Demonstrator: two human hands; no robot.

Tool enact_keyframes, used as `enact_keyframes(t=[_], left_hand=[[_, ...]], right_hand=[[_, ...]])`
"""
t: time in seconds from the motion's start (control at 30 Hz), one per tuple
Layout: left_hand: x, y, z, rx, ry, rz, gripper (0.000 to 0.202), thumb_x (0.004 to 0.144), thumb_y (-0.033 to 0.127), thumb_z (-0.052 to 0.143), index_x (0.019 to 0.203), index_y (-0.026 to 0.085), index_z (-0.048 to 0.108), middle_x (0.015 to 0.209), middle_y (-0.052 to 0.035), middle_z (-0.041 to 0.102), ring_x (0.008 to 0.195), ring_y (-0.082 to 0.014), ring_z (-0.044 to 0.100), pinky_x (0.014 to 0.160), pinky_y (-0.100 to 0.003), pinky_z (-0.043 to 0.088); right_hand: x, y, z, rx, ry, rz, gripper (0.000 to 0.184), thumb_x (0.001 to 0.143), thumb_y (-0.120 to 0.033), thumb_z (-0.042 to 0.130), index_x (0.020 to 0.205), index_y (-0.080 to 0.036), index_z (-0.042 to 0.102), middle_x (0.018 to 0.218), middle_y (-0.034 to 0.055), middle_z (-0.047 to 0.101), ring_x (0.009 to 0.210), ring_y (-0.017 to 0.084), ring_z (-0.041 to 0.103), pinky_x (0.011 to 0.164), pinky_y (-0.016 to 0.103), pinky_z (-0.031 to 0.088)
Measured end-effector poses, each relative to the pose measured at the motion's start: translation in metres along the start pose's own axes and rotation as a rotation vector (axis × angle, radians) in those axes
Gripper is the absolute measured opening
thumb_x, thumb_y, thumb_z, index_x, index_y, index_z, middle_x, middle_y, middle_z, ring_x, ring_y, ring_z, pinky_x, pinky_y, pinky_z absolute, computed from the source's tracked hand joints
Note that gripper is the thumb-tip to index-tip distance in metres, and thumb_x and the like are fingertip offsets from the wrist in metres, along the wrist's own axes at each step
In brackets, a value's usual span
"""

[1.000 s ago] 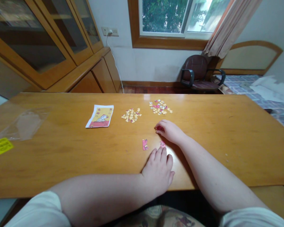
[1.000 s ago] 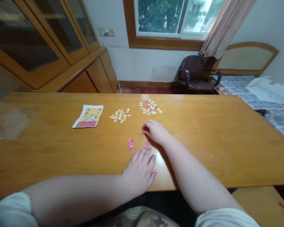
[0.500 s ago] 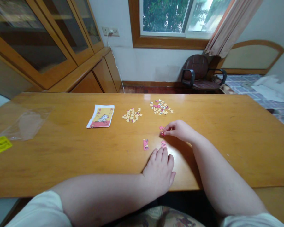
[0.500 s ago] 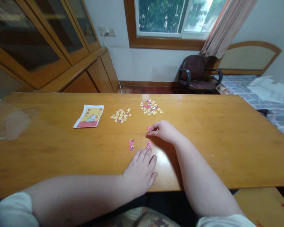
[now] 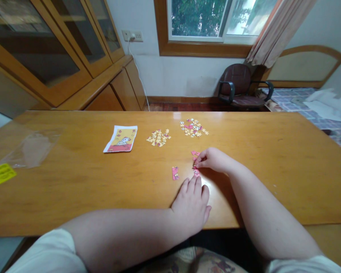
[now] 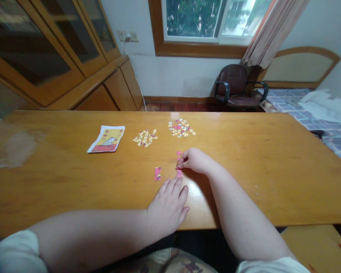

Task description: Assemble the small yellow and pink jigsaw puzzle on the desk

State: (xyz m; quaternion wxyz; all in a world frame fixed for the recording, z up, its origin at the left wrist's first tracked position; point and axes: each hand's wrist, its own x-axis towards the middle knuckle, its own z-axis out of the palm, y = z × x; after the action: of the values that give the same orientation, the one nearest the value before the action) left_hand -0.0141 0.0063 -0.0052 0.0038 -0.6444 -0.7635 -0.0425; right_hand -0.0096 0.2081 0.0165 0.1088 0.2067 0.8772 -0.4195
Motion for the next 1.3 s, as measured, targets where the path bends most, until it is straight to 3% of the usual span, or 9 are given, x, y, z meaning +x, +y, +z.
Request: enact_keyframes(t=[1.13, 1.3], left_hand=[[0.000, 0.000, 0.001, -0.014, -0.010, 0.003, 0.048, 0.088, 0.047, 0.048, 0.121, 0.012, 0.051, 0.136, -0.0211, 0.048, 0.128, -0.0328, 0.041, 0.105, -0.047, 0.034], [0.000, 0.000, 0.001, -0.012, -0.016, -0.001, 0.049, 0.088, 0.047, 0.048, 0.122, 0.012, 0.051, 0.136, -0.0210, 0.048, 0.129, -0.0329, 0.040, 0.105, -0.048, 0.033]], right_hand=[[0.006, 0.002, 0.009, -0.183, 0.032, -0.069, 0.008, 0.071, -0.017, 0.062, 0.068, -0.020, 0.068, 0.070, -0.0009, 0.071, 0.063, 0.012, 0.061, 0.061, 0.022, 0.040], [0.004, -0.001, 0.007, -0.210, 0.067, -0.010, 0.002, 0.068, -0.022, 0.068, 0.068, -0.020, 0.067, 0.065, -0.0012, 0.069, 0.060, 0.013, 0.059, 0.057, 0.023, 0.038]])
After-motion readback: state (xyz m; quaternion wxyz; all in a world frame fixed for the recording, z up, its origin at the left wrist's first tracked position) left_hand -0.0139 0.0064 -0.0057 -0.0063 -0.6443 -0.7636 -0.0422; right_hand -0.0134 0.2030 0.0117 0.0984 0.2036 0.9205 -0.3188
